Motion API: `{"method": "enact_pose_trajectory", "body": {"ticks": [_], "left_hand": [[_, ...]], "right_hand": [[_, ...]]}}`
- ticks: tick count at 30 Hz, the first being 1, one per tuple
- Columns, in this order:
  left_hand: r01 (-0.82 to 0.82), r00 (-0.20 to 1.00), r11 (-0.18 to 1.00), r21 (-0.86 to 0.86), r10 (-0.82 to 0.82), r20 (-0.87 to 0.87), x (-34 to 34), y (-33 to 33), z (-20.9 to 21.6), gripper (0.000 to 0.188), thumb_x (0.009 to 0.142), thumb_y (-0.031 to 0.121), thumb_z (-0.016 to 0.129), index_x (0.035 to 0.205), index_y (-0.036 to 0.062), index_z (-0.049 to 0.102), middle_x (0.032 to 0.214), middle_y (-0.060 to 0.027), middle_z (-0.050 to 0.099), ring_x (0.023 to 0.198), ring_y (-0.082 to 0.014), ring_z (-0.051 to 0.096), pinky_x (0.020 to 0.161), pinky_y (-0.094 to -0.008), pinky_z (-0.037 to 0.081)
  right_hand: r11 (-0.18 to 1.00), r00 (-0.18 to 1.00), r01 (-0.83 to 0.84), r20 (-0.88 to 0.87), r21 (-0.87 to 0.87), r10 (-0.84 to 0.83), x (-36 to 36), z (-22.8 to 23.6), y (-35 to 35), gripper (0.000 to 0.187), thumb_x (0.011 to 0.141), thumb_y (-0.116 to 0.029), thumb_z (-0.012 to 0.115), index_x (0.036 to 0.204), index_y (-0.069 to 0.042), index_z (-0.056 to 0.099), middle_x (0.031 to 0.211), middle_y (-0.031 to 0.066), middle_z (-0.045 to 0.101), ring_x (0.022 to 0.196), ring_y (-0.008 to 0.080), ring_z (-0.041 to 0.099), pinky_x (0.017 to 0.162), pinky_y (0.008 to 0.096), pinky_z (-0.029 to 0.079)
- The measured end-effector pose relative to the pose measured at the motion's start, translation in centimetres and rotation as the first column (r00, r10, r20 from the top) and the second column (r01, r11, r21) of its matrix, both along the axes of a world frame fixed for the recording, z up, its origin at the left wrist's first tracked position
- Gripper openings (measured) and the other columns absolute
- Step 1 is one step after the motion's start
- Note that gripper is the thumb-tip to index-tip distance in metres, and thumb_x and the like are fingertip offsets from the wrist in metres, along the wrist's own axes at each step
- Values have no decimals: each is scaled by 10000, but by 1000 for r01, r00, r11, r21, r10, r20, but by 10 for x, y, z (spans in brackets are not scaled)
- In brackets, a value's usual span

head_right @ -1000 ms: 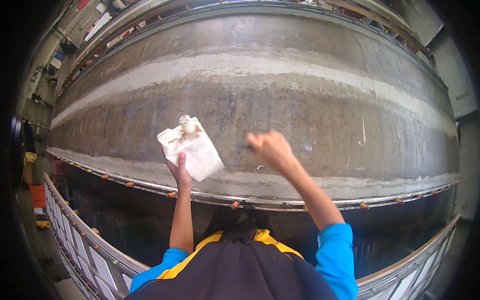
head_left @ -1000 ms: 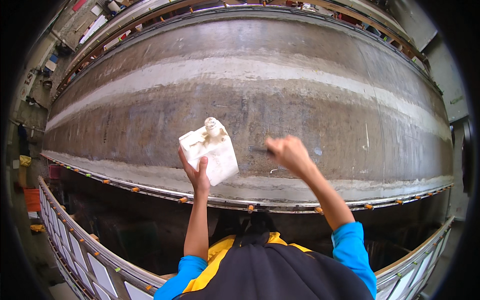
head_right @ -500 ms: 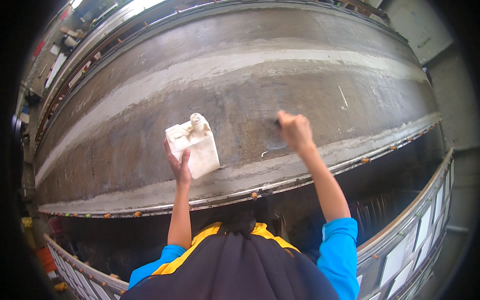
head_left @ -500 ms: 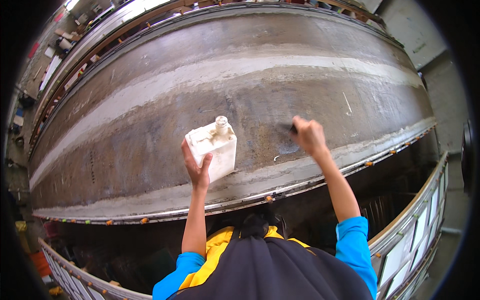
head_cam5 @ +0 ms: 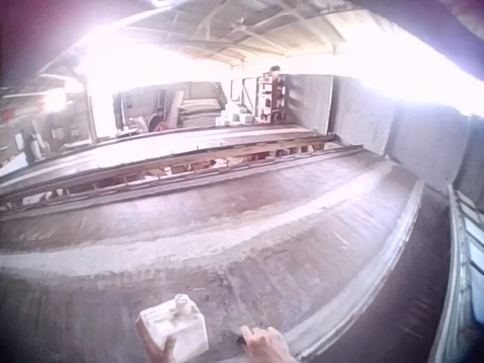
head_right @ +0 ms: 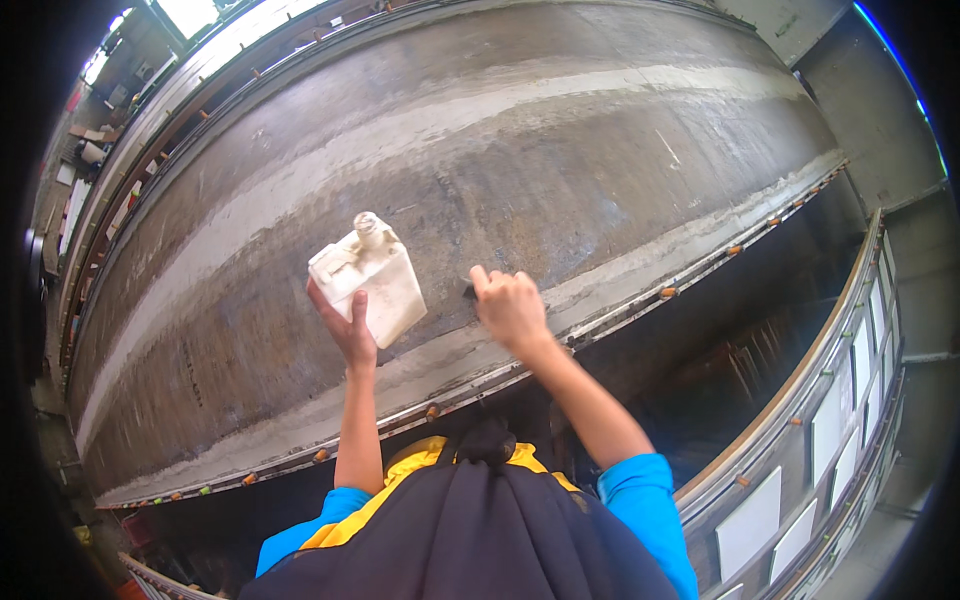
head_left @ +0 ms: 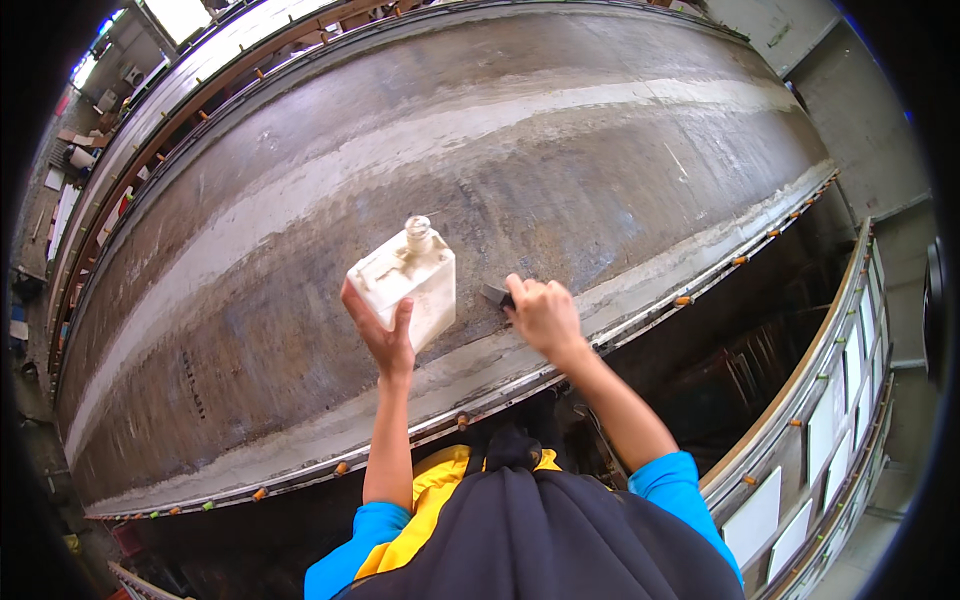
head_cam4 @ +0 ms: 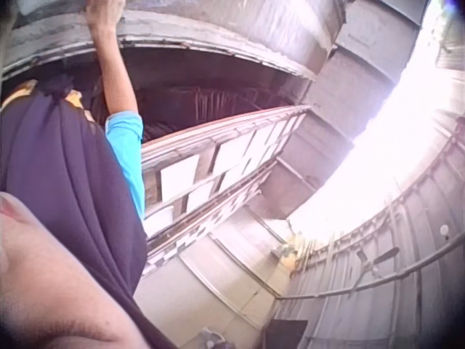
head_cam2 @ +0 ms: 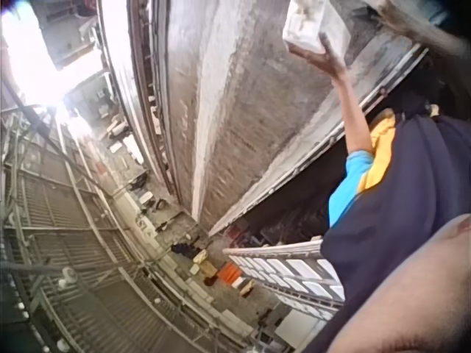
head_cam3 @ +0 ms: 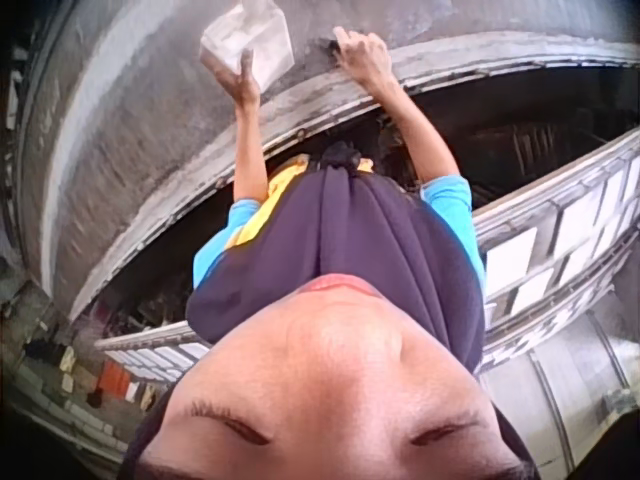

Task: The person pours a white liquid from a plastic bottle onto a large, curved, metallic surface and spreads it using a black rectangular sponge. The person repeatedly applies the liquid and wipes the surface in a circular motion.

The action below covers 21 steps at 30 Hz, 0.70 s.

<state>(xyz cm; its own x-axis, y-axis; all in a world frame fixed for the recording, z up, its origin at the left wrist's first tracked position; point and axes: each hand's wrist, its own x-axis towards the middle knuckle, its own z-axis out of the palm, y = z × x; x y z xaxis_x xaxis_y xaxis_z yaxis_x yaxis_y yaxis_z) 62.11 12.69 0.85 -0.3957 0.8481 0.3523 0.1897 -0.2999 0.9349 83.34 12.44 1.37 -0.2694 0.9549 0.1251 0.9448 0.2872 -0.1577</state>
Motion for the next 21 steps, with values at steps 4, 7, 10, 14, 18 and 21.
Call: {"method": "enact_pose_trajectory", "body": {"ticks": [4,7,10,14,18,21], "left_hand": [[-33,999,999,20,33,15,-24,-6,-2,815,730,487,673,1299,37,301,1195,-122,384,1168,-259,376,989,-427,294],[-16,1000,1000,-3,16,-5,-30,-12,-5,797,734,469,675,1288,29,309,1188,-125,388,1159,-257,381,990,-412,285],[-21,1000,999,-33,21,-9,-40,-26,-8,795,734,468,675,1285,27,311,1175,-122,398,1150,-254,391,988,-400,289],[15,1000,1000,-1,-15,-9,-55,-39,-12,703,784,317,664,1302,19,293,1217,-111,413,1153,-215,399,990,-355,286],[-7,1000,1000,-22,7,27,-46,-36,-6,766,744,432,680,1280,24,316,1163,-115,417,1133,-233,411,971,-375,312],[29,999,999,-21,-29,25,-33,-31,-3,762,742,433,683,1271,19,324,1154,-115,424,1128,-230,414,967,-367,314]], "right_hand": [[937,961,172,-159,-303,-228,44,34,49,487,683,-274,721,1064,-30,542,812,185,655,794,296,650,709,408,502],[935,940,179,-228,-306,-254,94,9,83,742,576,-402,766,1160,-1,544,894,231,641,865,321,634,769,391,494],[930,940,119,-263,-348,-219,109,-2,101,850,531,-468,777,1155,54,533,987,264,616,969,325,605,833,374,468],[919,887,134,-369,-370,-277,119,10,125,792,556,-409,808,1155,37,542,848,207,657,801,293,656,725,348,505],[974,975,212,-83,81,-205,100,15,138,514,663,-351,763,1022,-41,565,758,112,665,719,243,665,635,332,534],[957,931,265,225,117,-286,61,-5,127,333,731,-303,726,899,-96,527,708,66,635,590,177,625,532,260,533]]}}
